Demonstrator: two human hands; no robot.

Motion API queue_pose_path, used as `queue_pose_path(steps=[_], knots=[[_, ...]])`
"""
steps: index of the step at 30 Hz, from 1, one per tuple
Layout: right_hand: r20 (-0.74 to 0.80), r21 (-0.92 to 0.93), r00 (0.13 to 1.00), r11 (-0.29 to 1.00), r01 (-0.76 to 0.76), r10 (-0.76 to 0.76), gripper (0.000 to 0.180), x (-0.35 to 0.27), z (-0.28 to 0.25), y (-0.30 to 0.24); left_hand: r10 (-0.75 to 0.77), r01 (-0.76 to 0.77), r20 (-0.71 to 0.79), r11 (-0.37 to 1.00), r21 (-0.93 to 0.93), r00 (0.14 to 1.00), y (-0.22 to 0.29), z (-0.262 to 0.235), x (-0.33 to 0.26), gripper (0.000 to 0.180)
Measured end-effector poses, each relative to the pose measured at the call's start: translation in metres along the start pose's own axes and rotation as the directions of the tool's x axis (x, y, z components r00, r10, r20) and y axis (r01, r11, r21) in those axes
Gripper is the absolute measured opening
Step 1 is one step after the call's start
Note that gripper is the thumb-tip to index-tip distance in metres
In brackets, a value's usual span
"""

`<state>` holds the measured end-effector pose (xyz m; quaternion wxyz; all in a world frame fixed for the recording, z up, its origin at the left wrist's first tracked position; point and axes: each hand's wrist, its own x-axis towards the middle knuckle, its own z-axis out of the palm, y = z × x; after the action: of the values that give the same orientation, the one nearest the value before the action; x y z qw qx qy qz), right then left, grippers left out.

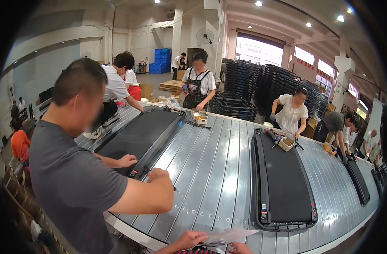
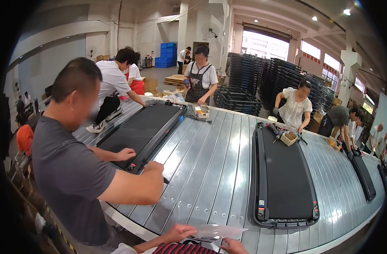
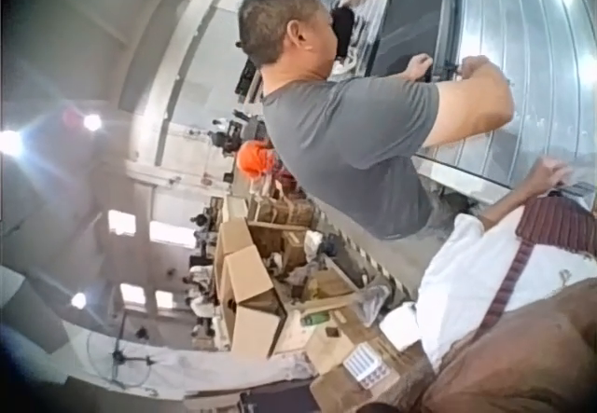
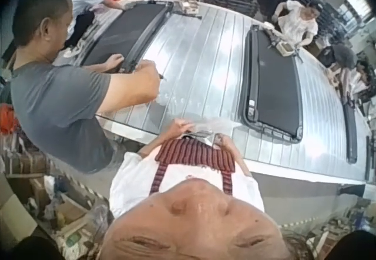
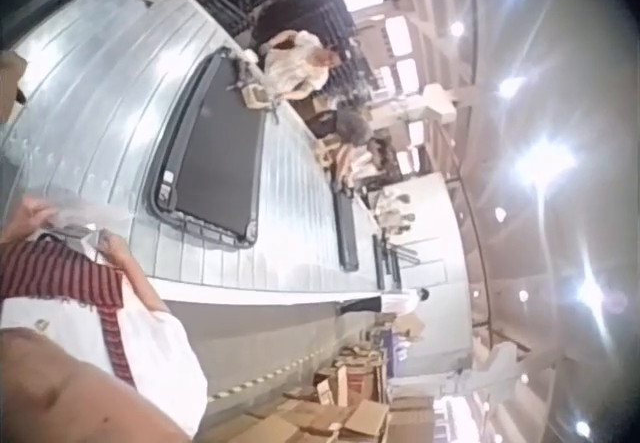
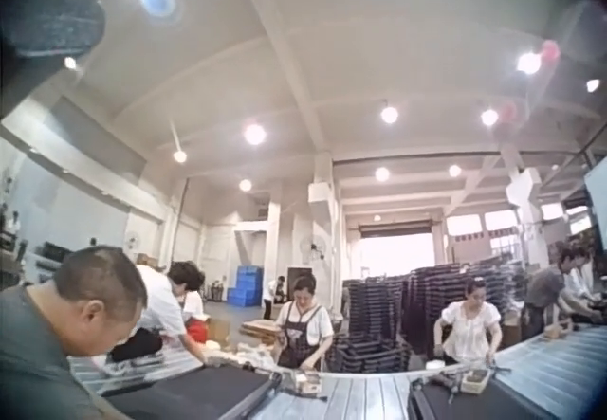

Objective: Apply product labels and stickers to treadmill units on a factory assembly line.

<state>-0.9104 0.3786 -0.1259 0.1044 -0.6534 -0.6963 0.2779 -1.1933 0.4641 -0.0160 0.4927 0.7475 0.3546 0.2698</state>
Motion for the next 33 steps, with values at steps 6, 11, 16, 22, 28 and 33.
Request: queue_pose_path(steps=[6,11,16,22,28,33], knots=[[-0.039,0.401,0.998,0.915,-0.033,0.053,0.039,-0.008,-0.043,-0.019,-0.037,0.037,-0.008,0.997,-0.067,0.999,0.014,0.015,-0.001,0.025],[-0.079,0.827,0.987,0.544,0.142,-0.138,0.038,-0.021,-0.058,-0.026,-0.175,0.166,-0.138,0.983,-0.073,0.975,0.037,0.029,0.004,0.032],[0.048,0.961,0.981,0.26,-0.096,0.188,0.034,-0.048,-0.081,-0.024,-0.187,0.119,-0.21,0.947,-0.299,0.96,0.027,0.056,0.021,0.037],[-0.253,0.772,0.939,0.633,0.051,0.233,0.024,-0.065,-0.117,-0.018,-0.201,0.129,-0.269,0.956,-0.263,0.942,0.054,0.08,0.063,0.033],[-0.345,0.848,0.911,0.491,0.2,0.224,0.02,-0.042,-0.159,-0.028,-0.365,0.301,-0.155,0.896,-0.328,0.918,0.097,0.069,0.091,0.034],[-0.382,0.9,0.91,0.288,0.326,0.162,0.017,-0.02,-0.165,-0.025,-0.187,0.047,-0.299,0.906,-0.422,0.936,0.09,0.066,0.103,0.036]])
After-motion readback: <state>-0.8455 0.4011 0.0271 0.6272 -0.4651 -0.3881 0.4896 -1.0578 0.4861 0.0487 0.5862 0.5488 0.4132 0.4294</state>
